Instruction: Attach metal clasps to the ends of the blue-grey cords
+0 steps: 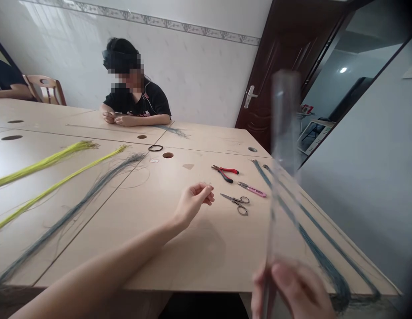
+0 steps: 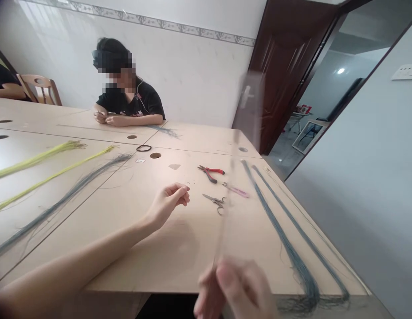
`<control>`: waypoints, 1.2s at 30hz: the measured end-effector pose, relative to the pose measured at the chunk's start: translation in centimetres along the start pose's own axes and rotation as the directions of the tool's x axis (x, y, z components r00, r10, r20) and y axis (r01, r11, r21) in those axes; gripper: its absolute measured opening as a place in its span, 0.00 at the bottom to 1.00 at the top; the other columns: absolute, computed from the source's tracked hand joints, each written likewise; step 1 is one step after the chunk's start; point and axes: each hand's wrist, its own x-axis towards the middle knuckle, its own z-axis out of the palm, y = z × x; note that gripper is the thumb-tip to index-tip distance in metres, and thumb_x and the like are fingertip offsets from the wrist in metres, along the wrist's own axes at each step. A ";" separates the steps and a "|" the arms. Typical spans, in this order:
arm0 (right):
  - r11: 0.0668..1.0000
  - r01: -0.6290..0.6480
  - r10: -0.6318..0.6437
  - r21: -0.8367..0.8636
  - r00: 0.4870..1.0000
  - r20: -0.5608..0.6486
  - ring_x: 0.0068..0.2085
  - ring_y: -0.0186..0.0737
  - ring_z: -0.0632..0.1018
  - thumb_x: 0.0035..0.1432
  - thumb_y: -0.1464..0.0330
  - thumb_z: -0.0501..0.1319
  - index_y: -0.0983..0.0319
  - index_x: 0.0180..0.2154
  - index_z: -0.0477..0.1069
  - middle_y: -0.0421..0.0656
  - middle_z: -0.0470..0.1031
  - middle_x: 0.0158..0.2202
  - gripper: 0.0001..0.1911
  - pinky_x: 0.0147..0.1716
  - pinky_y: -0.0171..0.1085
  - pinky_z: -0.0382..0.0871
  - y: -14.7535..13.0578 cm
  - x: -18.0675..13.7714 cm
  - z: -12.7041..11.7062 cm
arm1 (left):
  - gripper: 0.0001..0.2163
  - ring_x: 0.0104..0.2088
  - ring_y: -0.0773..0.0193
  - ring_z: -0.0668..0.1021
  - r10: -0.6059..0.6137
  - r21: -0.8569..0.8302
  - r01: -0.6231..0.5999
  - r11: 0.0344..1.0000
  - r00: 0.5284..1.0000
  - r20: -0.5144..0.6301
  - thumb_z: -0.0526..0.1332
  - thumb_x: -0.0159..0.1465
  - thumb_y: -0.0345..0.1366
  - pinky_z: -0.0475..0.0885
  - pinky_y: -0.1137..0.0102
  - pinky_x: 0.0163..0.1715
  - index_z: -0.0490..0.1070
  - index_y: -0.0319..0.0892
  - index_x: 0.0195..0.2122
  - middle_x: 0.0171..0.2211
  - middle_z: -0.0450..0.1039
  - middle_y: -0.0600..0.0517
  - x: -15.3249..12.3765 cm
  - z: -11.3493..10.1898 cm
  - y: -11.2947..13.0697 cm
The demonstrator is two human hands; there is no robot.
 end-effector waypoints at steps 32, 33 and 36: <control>0.784 0.608 -0.598 0.125 0.794 -0.111 0.40 0.41 0.77 0.62 0.73 0.56 0.57 0.40 0.65 0.38 0.72 0.31 0.06 0.48 0.53 0.70 0.2 10.9 0.8 | 0.07 0.24 0.73 0.76 -0.112 -0.209 0.153 0.966 0.974 0.198 0.62 0.60 0.30 0.74 0.80 0.28 0.74 0.40 0.26 0.21 0.75 0.56 -3.2 -0.7 0.7; 0.791 0.596 -0.589 0.137 0.803 -0.094 0.40 0.40 0.77 0.62 0.73 0.55 0.57 0.40 0.65 0.38 0.73 0.31 0.06 0.48 0.53 0.70 0.2 10.9 0.9 | 0.07 0.24 0.73 0.76 -0.104 -0.199 0.144 0.969 0.975 0.198 0.61 0.60 0.30 0.74 0.80 0.28 0.74 0.41 0.26 0.21 0.75 0.56 -3.3 -0.7 0.6; 0.817 0.546 -0.547 0.184 0.836 -0.050 0.40 0.38 0.77 0.63 0.75 0.54 0.57 0.41 0.64 0.37 0.75 0.33 0.07 0.49 0.52 0.69 0.3 10.8 1.0 | 0.07 0.27 0.72 0.77 -0.063 -0.157 0.095 0.983 0.978 0.198 0.60 0.62 0.30 0.73 0.78 0.31 0.74 0.41 0.26 0.21 0.75 0.56 -3.4 -0.7 0.5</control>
